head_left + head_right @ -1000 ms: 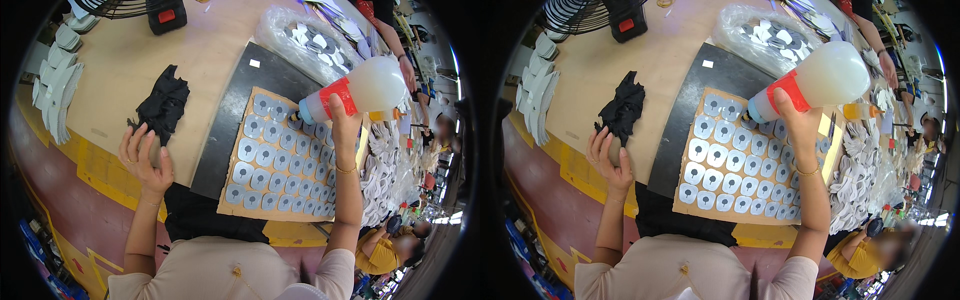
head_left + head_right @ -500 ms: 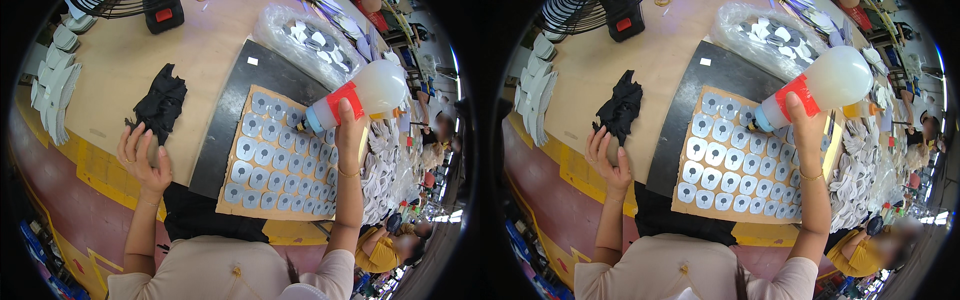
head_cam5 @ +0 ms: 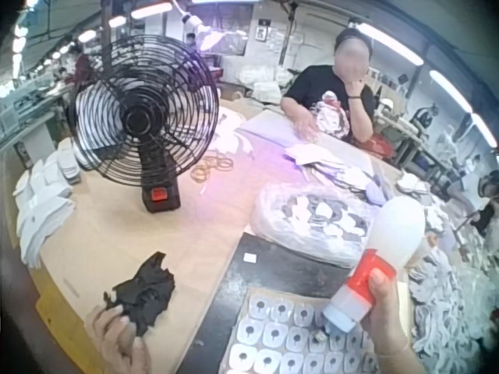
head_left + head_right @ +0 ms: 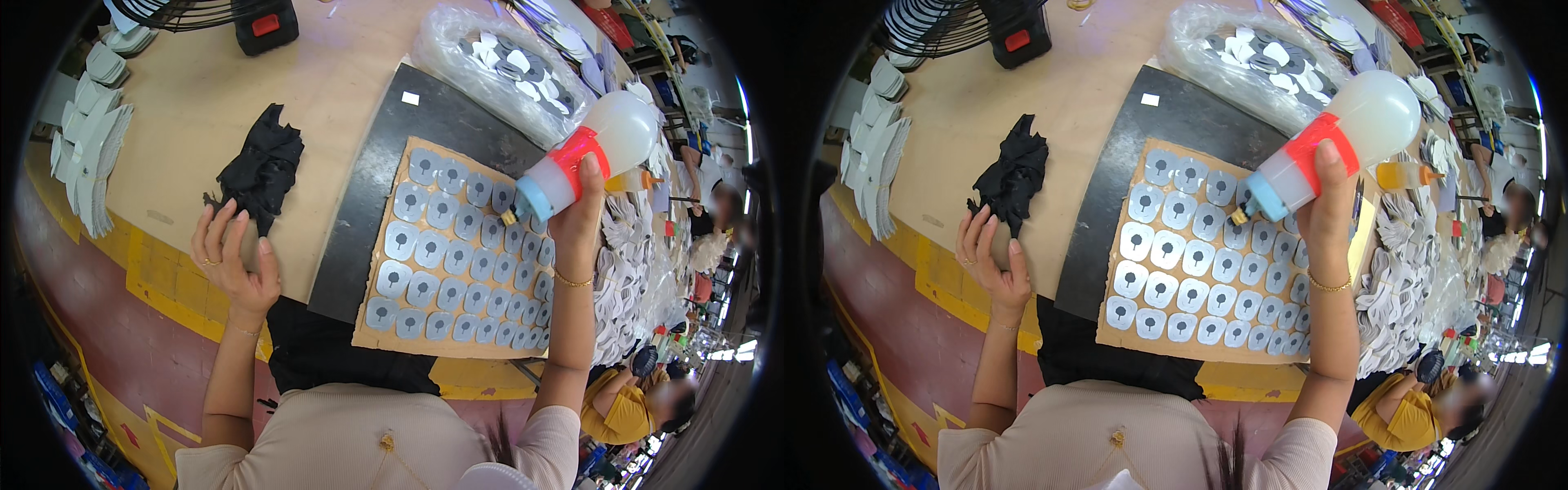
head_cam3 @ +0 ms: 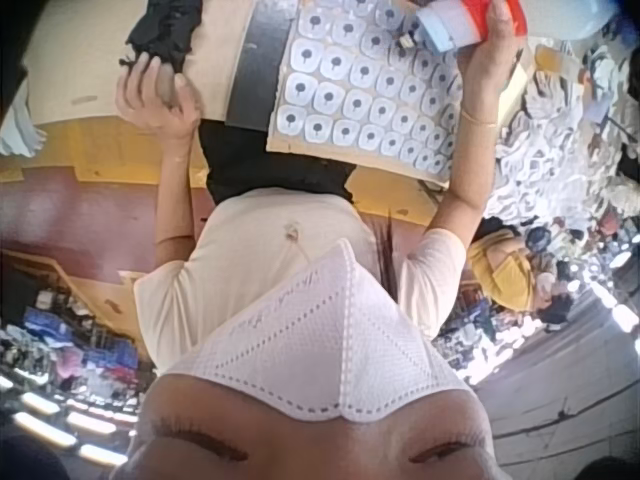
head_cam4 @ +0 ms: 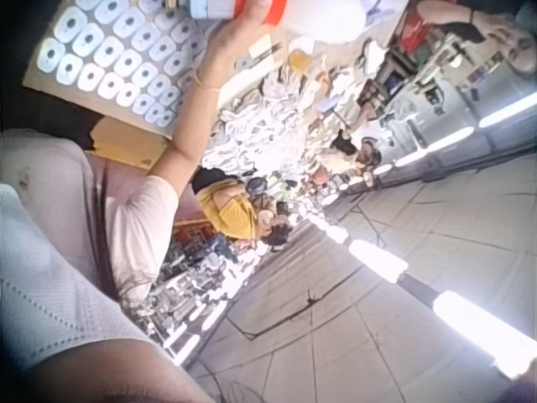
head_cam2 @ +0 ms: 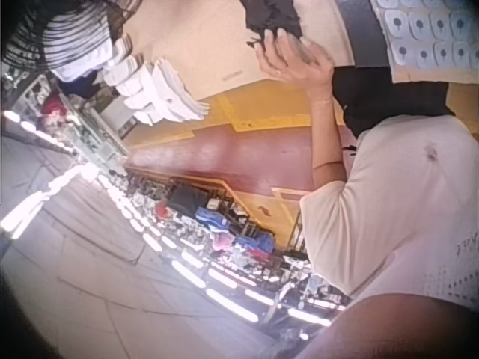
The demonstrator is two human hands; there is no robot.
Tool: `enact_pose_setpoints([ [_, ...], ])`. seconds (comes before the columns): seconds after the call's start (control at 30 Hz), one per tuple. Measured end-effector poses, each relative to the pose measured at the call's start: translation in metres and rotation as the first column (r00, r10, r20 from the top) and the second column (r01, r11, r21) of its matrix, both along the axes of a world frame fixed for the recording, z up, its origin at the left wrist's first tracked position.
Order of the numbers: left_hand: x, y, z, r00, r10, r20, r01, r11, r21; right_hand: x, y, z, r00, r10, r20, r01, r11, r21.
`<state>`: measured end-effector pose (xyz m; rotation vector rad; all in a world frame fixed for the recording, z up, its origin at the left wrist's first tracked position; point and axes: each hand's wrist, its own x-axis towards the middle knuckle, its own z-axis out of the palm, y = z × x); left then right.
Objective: The person applies a small dot of glue from a squeeze bottle onto the center of each white shoe insole arranged on a cardboard sheet. The person holds a black cloth in the left hand while dispensing glue with the right hand, working systematically across the insoles.
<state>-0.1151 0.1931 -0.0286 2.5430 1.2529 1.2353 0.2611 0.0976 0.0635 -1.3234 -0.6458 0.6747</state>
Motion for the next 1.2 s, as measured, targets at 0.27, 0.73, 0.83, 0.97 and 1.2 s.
enact_pose_setpoints([
  [0.27, 0.001, 0.000, 0.000, 1.000, 0.003, -0.003, -0.003, 1.000, 0.001, 0.012, -0.010, -0.002, 0.915, 0.017, 0.403, 0.059, 0.983, -0.174],
  [0.73, 0.002, 0.000, -0.001, 1.000, 0.014, 0.001, -0.014, 1.000, 0.005, 0.009, -0.011, -0.004, 0.901, -0.085, 0.425, 0.143, 0.984, -0.107],
  [0.83, 0.002, -0.001, 0.000, 1.000, 0.018, -0.004, -0.018, 1.000, 0.000, 0.003, -0.006, -0.003, 0.855, -0.105, 0.508, 0.183, 0.978, -0.105],
  [0.97, 0.001, 0.000, -0.001, 1.000, 0.012, -0.004, -0.012, 1.000, -0.004, 0.001, -0.003, -0.004, 0.830, -0.122, 0.545, 0.210, 0.972, -0.103],
  [1.2, 0.001, 0.000, 0.000, 1.000, 0.016, -0.025, -0.016, 1.000, -0.002, -0.002, -0.001, -0.003, 0.850, -0.048, 0.525, 0.153, 0.975, -0.159],
])
